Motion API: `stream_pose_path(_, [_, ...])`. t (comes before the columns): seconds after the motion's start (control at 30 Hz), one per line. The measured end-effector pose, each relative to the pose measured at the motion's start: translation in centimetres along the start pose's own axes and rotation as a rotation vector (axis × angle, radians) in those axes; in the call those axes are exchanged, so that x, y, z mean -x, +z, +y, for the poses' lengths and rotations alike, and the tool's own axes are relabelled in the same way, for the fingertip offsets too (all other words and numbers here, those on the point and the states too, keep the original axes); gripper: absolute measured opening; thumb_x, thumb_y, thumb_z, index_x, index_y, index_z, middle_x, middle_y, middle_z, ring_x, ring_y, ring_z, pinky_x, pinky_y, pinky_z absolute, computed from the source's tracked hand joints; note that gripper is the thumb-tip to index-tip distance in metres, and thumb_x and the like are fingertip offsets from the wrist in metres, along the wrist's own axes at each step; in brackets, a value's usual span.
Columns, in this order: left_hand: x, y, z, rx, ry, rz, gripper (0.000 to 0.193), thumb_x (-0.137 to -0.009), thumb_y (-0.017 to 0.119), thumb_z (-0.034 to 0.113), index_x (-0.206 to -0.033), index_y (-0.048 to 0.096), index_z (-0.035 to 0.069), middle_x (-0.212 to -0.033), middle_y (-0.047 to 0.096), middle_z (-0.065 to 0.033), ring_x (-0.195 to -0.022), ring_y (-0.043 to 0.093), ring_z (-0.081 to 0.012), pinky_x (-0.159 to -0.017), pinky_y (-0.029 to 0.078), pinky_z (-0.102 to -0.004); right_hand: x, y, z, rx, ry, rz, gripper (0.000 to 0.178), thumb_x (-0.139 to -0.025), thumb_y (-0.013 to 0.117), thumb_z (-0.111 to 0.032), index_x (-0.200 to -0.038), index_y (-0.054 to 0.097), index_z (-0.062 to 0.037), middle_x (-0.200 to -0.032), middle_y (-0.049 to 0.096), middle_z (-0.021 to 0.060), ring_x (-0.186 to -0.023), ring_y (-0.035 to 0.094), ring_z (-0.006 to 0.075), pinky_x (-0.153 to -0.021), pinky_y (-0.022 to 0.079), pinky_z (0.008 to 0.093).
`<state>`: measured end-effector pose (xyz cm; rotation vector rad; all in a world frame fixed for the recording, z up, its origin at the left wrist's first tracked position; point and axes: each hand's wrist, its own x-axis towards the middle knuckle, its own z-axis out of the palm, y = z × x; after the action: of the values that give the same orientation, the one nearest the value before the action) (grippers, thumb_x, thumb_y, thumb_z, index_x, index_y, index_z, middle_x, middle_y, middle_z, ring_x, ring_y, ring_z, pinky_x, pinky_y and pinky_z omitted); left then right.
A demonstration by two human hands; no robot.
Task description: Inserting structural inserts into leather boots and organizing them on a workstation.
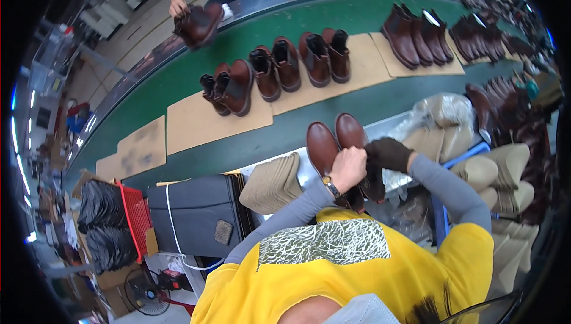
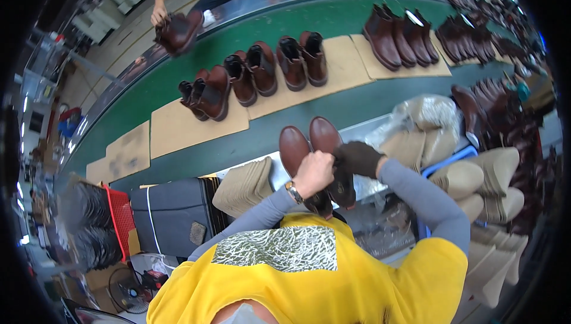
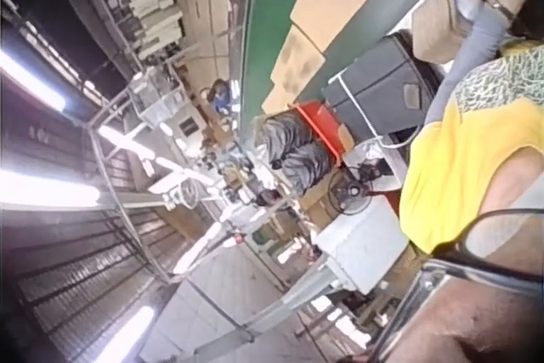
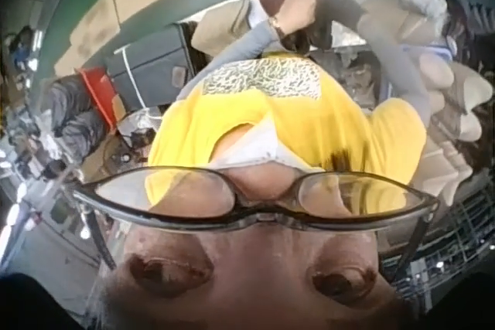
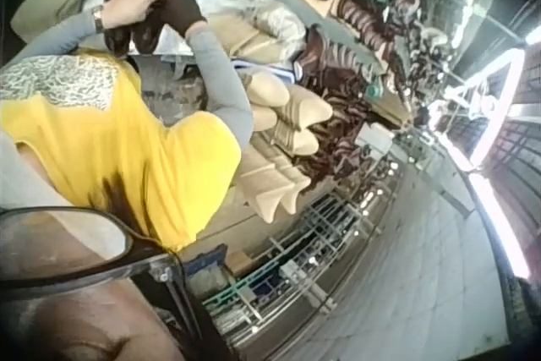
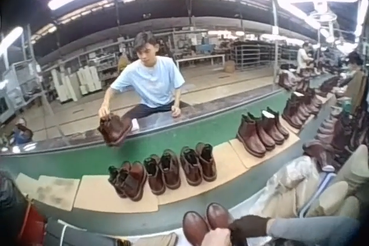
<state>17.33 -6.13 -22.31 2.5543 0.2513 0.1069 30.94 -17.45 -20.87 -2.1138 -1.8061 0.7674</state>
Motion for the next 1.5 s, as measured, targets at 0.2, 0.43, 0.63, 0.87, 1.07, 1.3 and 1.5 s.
stream_pose_path(0.2, [0.6, 1.5, 0.0, 0.020, 0.029, 0.068, 0.009, -0.068, 0.062, 0.005, -0.071, 0.063, -0.004, -0.072, 0.063, -0.0227, -0.066, 0.065, -0.0371, -0.062, 0.054, -0.0433, 1.4, 2.5, -1.4, 0.121, 0.053, 0.151, 0.022, -0.079, 0.062, -0.026, -0.092, 0.058, -0.0087, -0.084, 0.064, 0.0121, -0.078, 0.064, 0.0322, -0.069, 0.051, 0.0437])
stream_pose_path(0.43, [0.8, -0.8, -0.2, -0.030, 0.031, -0.004, 0.018, -0.073, 0.065, 0.018, -0.071, 0.069, 0.000, -0.068, 0.065, -0.0204, -0.069, 0.068, -0.0328, -0.065, 0.056, -0.0402, 2.9, 3.2, -2.3, -0.164, 0.189, 0.384, 0.026, -0.084, 0.057, -0.026, -0.102, 0.063, -0.0093, -0.099, 0.065, 0.0143, -0.092, 0.061, 0.0346, -0.079, 0.049, 0.0430])
stream_pose_path(0.63, [2.0, -6.5, -4.0, 0.315, -0.047, 0.195, 0.044, -0.085, 0.064, 0.040, -0.103, 0.069, 0.000, -0.081, 0.070, -0.0162, -0.077, 0.069, -0.0233, -0.073, 0.053, -0.0310, 10.0, 4.1, -6.3, -0.306, 0.304, 0.763, 0.052, -0.070, 0.081, -0.030, -0.112, 0.061, -0.0068, -0.098, 0.063, 0.0129, -0.074, 0.063, 0.0252, -0.067, 0.051, 0.0348])
stream_pose_path(0.87, [6.0, -0.5, -7.1, 0.260, -0.086, 0.054, 0.066, -0.095, 0.039, 0.058, -0.115, 0.064, 0.000, -0.122, 0.057, -0.0251, -0.105, 0.060, -0.0341, -0.087, 0.048, -0.0382, 8.4, 7.4, -12.3, -0.010, 0.120, 0.468, 0.038, -0.073, 0.071, -0.045, -0.098, 0.067, -0.0163, -0.097, 0.063, 0.0078, -0.075, 0.063, 0.0246, -0.064, 0.051, 0.0369])
stream_pose_path(1.07, [6.1, -2.8, -6.8, 0.773, -0.263, -0.033, 0.068, -0.096, 0.036, 0.057, -0.127, 0.056, -0.001, -0.125, 0.057, -0.0180, -0.100, 0.059, -0.0237, -0.085, 0.049, -0.0324, 6.5, 8.0, -9.3, -0.082, 0.143, 0.822, 0.021, -0.074, 0.076, -0.027, -0.074, 0.067, -0.0078, -0.069, 0.061, 0.0046, -0.064, 0.061, 0.0184, -0.058, 0.047, 0.0306])
stream_pose_path(1.3, [6.8, -2.9, -8.8, 0.808, -0.356, 0.262, 0.069, -0.097, 0.034, 0.055, -0.129, 0.053, -0.002, -0.125, 0.058, -0.0175, -0.103, 0.058, -0.0266, -0.085, 0.050, -0.0366, 4.8, -9.2, -3.9, -0.057, 0.112, 0.781, 0.014, -0.075, 0.072, -0.025, -0.084, 0.073, -0.0147, -0.071, 0.065, 0.0067, -0.060, 0.060, 0.0199, -0.058, 0.047, 0.0315])
stream_pose_path(1.5, [5.6, -0.7, -8.7, 0.690, -0.417, 0.195, 0.061, -0.099, 0.036, 0.049, -0.125, 0.056, -0.002, -0.121, 0.060, -0.0161, -0.103, 0.058, -0.0242, -0.086, 0.049, -0.0362, -1.3, -18.7, 3.9, 0.781, -0.191, 0.978, 0.008, -0.078, 0.066, -0.022, -0.082, 0.073, -0.0229, -0.083, 0.066, 0.0088, -0.078, 0.064, 0.0261, -0.070, 0.051, 0.0363])
